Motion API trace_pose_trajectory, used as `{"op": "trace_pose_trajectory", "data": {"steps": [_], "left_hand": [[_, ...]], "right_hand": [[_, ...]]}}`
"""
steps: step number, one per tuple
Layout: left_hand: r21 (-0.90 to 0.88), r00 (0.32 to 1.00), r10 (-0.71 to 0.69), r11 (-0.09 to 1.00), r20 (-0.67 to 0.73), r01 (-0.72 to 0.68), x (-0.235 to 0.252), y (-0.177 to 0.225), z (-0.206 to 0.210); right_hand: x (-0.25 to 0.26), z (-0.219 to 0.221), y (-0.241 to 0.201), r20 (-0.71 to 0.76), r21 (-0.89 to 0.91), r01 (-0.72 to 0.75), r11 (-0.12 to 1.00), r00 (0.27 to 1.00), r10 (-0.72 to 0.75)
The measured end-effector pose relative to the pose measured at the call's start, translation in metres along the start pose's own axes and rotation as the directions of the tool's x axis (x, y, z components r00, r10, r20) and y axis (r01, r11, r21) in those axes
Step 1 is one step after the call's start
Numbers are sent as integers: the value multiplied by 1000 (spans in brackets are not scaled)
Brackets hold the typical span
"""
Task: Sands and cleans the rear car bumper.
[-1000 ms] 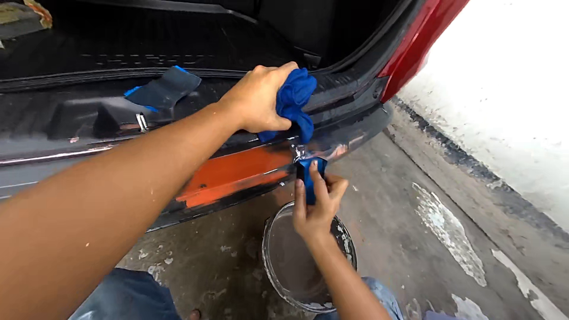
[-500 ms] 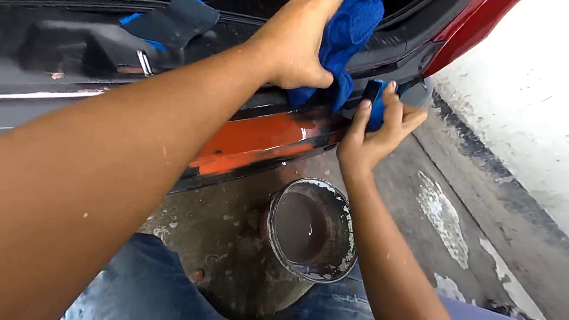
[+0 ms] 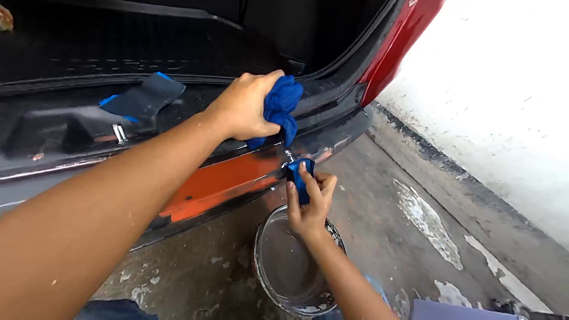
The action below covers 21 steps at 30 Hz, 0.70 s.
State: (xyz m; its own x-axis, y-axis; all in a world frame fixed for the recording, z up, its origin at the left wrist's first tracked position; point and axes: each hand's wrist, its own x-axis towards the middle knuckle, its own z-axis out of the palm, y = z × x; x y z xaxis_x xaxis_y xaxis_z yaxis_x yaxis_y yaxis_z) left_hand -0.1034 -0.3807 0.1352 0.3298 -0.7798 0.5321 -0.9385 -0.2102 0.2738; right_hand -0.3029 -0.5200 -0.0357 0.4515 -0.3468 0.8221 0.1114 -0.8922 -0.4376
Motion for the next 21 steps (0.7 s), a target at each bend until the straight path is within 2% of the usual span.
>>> {"op": "trace_pose_trajectory", "data": {"steps": [1, 3, 5, 6, 8, 10, 11, 13, 15, 16, 18, 20, 21], "left_hand": [[7, 1000, -5, 1000, 4, 5, 0, 0, 0], [25, 1000, -12, 1000, 12, 12, 0, 1, 1], [31, 1000, -23, 999, 1, 23, -5, 5, 3], [28, 1000, -19, 999, -6, 19, -5, 5, 3], [36, 1000, -20, 999, -17, 20, -2, 3, 2], [39, 1000, -26, 999, -11, 26, -1, 1, 2], [39, 1000, -30, 999, -5, 30, -2, 0, 3], [41, 999, -35, 999, 1, 35, -3, 2, 4], [46, 999, -46, 998, -4, 46, -5, 5, 4], [44, 999, -41, 998, -11, 41, -4, 5, 3], [45, 999, -38, 998, -22, 38, -1, 2, 3], [40, 999, -42, 998, -15, 42, 1, 1, 0], [37, 999, -47, 998, -3, 47, 0, 2, -1]], "right_hand": [[14, 1, 14, -22, -1, -3, 1000, 1000, 3], [47, 7, 33, -126, -31, -137, 990, 983, 132], [46, 8, 23, -164, -60, -250, 967, 958, 237], [31, 3, 9, -116, -58, -247, 967, 964, 239], [1, -2, -6, -22, -19, -120, 993, 993, 119], [8, -4, 11, 13, -13, -21, 1000, 1000, 21], [26, -3, 23, -2, -31, -29, 999, 1000, 29], [63, 5, 40, -101, -87, -142, 986, 986, 133], [62, 6, 28, -127, -99, -198, 975, 974, 185], [43, 0, 12, -68, -89, -179, 980, 982, 173], [7, -5, -4, 11, -39, -61, 997, 998, 61], [18, -2, 9, 8, -13, 45, 999, 999, -45], [34, 2, 14, -9, -19, 49, 999, 999, -49]]}}
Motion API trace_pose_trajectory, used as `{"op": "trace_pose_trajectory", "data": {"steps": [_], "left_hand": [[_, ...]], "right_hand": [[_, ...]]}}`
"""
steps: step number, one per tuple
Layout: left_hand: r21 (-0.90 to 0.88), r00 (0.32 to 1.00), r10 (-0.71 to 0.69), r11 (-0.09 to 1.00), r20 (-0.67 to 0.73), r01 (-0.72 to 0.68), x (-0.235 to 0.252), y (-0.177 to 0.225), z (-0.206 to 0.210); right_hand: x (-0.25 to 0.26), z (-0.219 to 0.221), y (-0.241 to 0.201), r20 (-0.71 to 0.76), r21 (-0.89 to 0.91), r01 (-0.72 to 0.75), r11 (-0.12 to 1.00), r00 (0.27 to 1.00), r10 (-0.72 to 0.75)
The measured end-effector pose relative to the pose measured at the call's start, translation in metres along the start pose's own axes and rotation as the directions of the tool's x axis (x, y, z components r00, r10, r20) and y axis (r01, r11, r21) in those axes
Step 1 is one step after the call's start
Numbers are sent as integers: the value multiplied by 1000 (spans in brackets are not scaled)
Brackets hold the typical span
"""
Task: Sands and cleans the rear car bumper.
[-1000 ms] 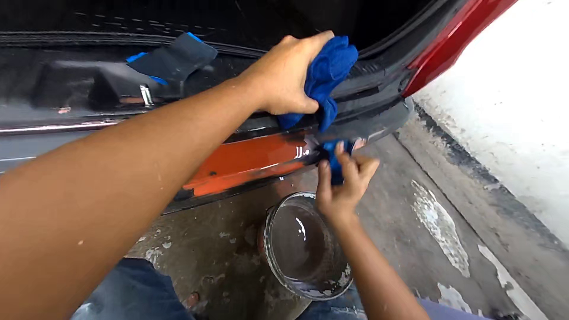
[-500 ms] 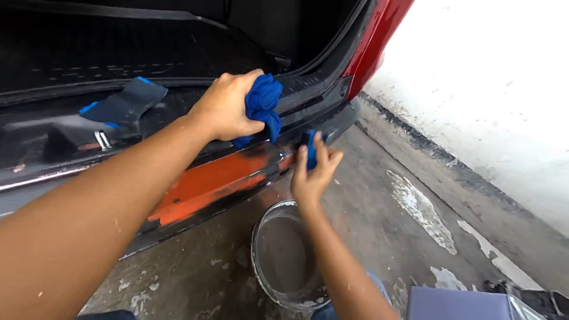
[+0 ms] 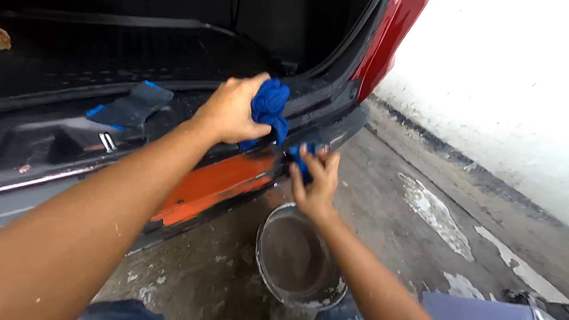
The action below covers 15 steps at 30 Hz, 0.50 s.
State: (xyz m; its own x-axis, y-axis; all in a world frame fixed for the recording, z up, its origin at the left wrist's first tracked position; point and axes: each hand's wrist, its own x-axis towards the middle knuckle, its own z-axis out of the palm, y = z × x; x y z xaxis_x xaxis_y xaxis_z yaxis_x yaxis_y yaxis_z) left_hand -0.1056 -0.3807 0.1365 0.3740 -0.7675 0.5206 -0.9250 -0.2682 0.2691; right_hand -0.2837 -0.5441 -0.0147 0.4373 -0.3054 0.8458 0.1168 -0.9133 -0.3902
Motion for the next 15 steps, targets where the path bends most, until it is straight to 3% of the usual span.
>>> {"op": "trace_pose_trajectory", "data": {"steps": [3, 6, 9, 11, 13, 15], "left_hand": [[4, 1000, 1, 1000, 6, -1, -4, 3, 4], [-1, 1000, 21, 1000, -19, -21, 0, 0, 2], [-10, 1000, 18, 1000, -12, -19, 0, -2, 1], [-17, 1000, 18, 1000, 3, -18, -2, 1, 5], [-16, 1000, 12, 1000, -20, -12, -3, 2, 3], [-17, 999, 25, 1000, -32, -25, -2, 1, 1]], "right_hand": [[25, 12, -3, -83, -43, -64, 997, 995, 60], [-20, -6, -28, 74, -8, 5, 1000, 997, -4], [-9, -5, -6, 81, -15, 92, 996, 993, -91], [12, 3, -1, -28, -66, -68, 995, 997, 67], [14, 6, -24, -55, -114, -221, 969, 975, 216], [-13, -5, -53, 77, -93, -160, 983, 983, 167]]}}
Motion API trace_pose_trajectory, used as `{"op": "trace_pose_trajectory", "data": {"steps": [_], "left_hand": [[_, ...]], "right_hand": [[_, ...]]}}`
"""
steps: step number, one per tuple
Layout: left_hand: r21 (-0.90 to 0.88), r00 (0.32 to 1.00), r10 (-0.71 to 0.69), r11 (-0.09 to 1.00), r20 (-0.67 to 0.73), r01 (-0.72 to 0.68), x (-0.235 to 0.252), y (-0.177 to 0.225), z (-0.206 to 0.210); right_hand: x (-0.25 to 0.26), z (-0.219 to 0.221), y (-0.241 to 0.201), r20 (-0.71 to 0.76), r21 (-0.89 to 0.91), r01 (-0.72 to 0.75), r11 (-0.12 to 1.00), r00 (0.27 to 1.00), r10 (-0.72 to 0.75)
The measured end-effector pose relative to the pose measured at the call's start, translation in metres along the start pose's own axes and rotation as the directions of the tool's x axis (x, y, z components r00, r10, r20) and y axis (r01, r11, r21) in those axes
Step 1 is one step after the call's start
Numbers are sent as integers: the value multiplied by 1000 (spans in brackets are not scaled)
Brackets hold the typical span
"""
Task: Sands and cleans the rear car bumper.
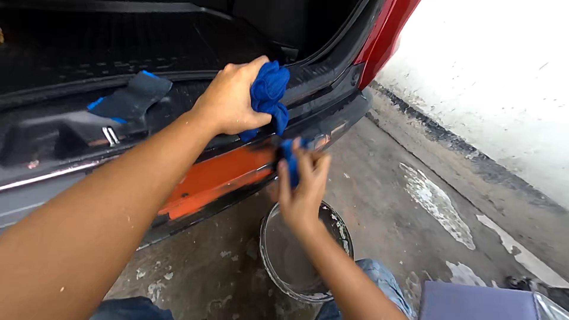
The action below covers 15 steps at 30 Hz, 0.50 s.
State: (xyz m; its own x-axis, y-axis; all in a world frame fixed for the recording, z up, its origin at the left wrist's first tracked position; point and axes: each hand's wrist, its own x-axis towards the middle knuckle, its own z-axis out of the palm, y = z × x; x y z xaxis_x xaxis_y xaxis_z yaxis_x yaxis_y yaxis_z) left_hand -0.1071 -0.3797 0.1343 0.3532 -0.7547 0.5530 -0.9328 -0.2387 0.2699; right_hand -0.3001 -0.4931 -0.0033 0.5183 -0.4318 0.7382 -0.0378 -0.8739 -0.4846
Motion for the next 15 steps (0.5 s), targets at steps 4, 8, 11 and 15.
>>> {"op": "trace_pose_trajectory", "data": {"steps": [4, 8, 11, 15], "left_hand": [[1, 1000, 4, 1000, 9, -4, 0, -2, 2], [13, 1000, -4, 1000, 6, 4, -4, 0, 2], [23, 1000, 17, 1000, -1, -17, 0, -5, 1], [45, 1000, -6, 999, 11, 5, -3, -2, 3]], "right_hand": [[3, -14, 39, 69, -37, 113, 993, 992, -110], [5, -14, 22, 32, -122, -105, 987, 994, 109], [-15, -20, 24, 124, -88, 120, 989, 986, -109], [16, -26, 54, 60, -165, -62, 984, 996, 73]]}}
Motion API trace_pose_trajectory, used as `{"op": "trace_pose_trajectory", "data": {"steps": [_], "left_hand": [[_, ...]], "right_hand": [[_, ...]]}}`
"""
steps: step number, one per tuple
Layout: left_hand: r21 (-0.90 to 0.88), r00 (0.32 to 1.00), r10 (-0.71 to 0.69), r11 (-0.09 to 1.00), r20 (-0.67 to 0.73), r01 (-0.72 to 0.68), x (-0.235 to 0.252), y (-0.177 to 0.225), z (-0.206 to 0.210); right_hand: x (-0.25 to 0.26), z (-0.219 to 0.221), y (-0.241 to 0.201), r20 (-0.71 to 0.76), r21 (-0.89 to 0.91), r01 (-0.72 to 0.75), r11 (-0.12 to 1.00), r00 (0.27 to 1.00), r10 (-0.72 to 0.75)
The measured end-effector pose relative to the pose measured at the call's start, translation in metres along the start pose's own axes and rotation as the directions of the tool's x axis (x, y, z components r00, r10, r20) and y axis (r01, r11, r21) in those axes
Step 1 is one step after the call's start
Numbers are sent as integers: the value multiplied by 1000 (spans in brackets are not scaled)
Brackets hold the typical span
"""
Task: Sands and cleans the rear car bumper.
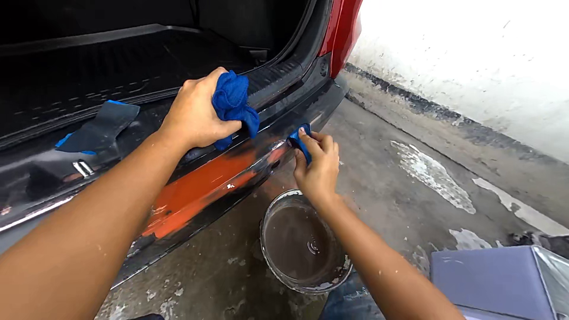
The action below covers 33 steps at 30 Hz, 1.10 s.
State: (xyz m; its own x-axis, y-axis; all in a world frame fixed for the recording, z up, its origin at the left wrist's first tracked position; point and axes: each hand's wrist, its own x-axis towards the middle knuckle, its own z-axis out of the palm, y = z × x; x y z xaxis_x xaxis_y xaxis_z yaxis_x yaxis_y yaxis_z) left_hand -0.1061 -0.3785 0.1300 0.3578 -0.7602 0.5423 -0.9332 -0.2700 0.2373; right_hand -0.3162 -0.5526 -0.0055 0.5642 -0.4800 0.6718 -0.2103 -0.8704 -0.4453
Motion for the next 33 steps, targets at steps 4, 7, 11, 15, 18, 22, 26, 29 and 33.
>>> {"op": "trace_pose_trajectory", "data": {"steps": [4, 7, 11, 15, 18, 22, 26, 29, 33], "left_hand": [[35, 1000, 30, 999, 0, -30, 5, -1, -1], [119, 999, 44, 992, 25, -47, 6, 10, 1], [294, 988, 106, 946, 117, -136, 19, 34, 7], [320, 984, 36, 943, 177, -92, 30, 56, 8], [321, 986, 29, 944, 165, -81, 30, 71, 14], [287, 993, 41, 955, 113, -72, 32, 80, 28], [187, 996, 65, 981, -61, -52, 1, 85, 18], [75, 979, 46, 997, -197, -31, -25, 91, 17], [-31, 969, -1, 999, -247, -7, -77, 113, 30]], "right_hand": [[-30, -6, -25, 97, 46, 196, 980, 975, -199], [-9, -6, -1, 70, 0, 121, 993, 990, -121], [-29, -7, -43, 83, 3, 41, 999, 996, -41], [-23, -1, -16, 60, -6, 64, 998, 996, -63], [-25, 0, -34, 39, 13, -94, 995, 995, 94], [-36, 2, -35, 44, 36, 93, 995, 995, -95], [-20, 5, -40, 17, 44, -123, 991, 992, 123], [-40, 7, -48, 49, 64, 85, 994, 995, -88], [-16, -3, -17, 91, 54, 62, 997, 994, -66]]}}
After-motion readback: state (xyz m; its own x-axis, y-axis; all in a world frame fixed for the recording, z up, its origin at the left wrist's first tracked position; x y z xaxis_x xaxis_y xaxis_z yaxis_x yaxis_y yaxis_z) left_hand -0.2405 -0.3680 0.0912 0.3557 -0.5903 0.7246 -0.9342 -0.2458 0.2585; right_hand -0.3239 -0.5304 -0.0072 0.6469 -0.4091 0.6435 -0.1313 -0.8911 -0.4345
